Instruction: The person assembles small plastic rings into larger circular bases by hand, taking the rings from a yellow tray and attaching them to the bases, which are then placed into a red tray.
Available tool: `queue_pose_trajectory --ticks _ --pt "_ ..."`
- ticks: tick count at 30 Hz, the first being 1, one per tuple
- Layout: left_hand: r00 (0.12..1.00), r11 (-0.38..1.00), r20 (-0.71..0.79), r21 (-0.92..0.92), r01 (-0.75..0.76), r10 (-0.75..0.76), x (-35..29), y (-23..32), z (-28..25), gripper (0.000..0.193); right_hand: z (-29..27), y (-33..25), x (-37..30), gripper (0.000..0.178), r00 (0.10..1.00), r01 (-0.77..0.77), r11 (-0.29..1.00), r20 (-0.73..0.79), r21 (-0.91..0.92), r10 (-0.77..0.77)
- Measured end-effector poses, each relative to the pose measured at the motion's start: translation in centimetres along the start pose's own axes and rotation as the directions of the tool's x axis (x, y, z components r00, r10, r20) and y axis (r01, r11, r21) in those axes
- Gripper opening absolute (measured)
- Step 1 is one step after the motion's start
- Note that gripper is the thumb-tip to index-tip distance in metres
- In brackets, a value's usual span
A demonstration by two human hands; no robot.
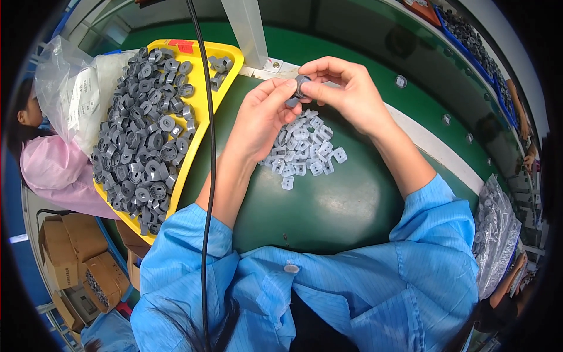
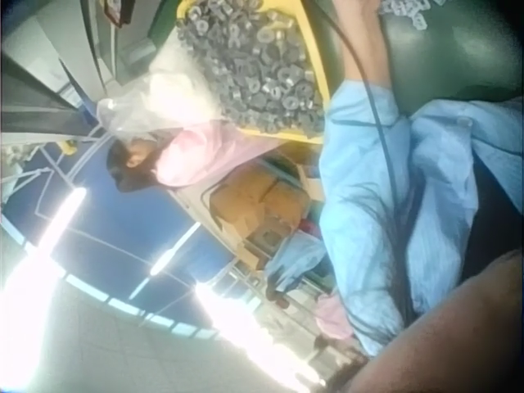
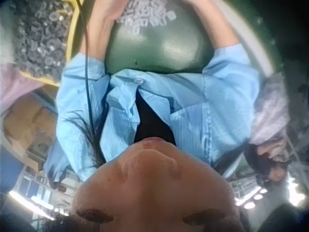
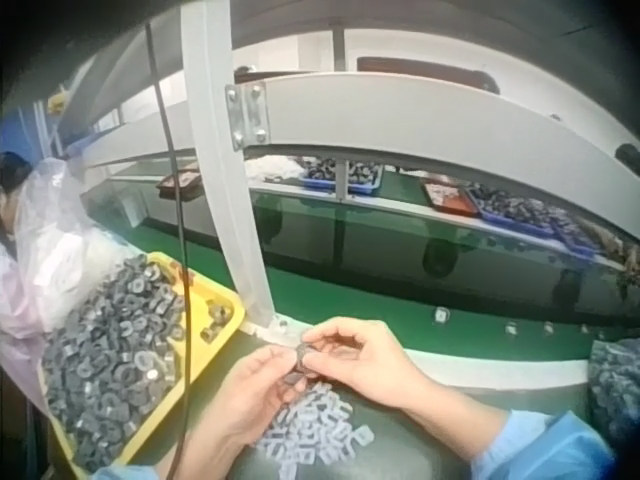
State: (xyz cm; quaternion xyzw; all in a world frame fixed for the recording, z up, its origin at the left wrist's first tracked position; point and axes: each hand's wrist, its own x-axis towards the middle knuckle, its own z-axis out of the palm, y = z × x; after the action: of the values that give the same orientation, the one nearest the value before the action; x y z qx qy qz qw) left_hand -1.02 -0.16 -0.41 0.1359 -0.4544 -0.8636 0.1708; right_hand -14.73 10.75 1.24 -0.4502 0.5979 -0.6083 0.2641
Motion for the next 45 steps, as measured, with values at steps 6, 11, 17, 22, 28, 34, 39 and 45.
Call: queue_pose_trajectory --ticks 6,11,17,22,28,34,39,45 --pt "1.000 0.993 0.020 0.113 0.018 -0.020 0.0 0.0 0.0 0.017 -1.1 -0.8 0.2 0.020 0.958 -0.267 0.949 0.149 0.168 0.244" --pt "0.874 0.505 0.176 0.757 -0.414 0.454 -0.4 0.0 0.9 0.032 -1.0 0.3 0.3 0.014 0.928 -0.355 0.814 0.064 0.460 0.368" --pt "0.857 0.468 0.294 0.739 -0.485 0.424 -0.3 1.2 0.1 0.034 -1.7 -0.8 0.1 0.012 0.868 -0.491 0.753 0.316 0.437 0.383" --pt "0.842 0.422 0.356 0.744 -0.518 0.406 -0.4 1.3 0.1 0.037 -1.5 -2.4 -0.1 0.013 0.905 -0.387 0.905 0.260 0.178 0.336" --pt "0.777 0.372 0.335 0.732 -0.570 0.532 -0.5 1.1 0.4 0.037 -2.3 -2.0 0.2 0.025 0.926 -0.346 0.891 0.258 0.293 0.275" --pt "0.798 0.377 0.278 0.767 -0.519 0.535 -0.6 1.1 0.1 0.037 -3.0 -1.6 0.5 0.026 0.916 -0.364 0.864 0.304 0.349 0.263" --pt "0.784 0.338 0.328 0.765 -0.548 0.527 -0.5 1.0 0.3 0.038 -2.1 -1.4 0.2 0.025 0.914 -0.383 0.848 0.281 0.365 0.292" --pt "0.704 0.255 0.346 0.760 -0.598 0.621 0.0 -0.2 0.4 0.033 -0.2 -1.2 0.2 0.022 0.989 -0.130 0.986 0.085 0.104 0.122"
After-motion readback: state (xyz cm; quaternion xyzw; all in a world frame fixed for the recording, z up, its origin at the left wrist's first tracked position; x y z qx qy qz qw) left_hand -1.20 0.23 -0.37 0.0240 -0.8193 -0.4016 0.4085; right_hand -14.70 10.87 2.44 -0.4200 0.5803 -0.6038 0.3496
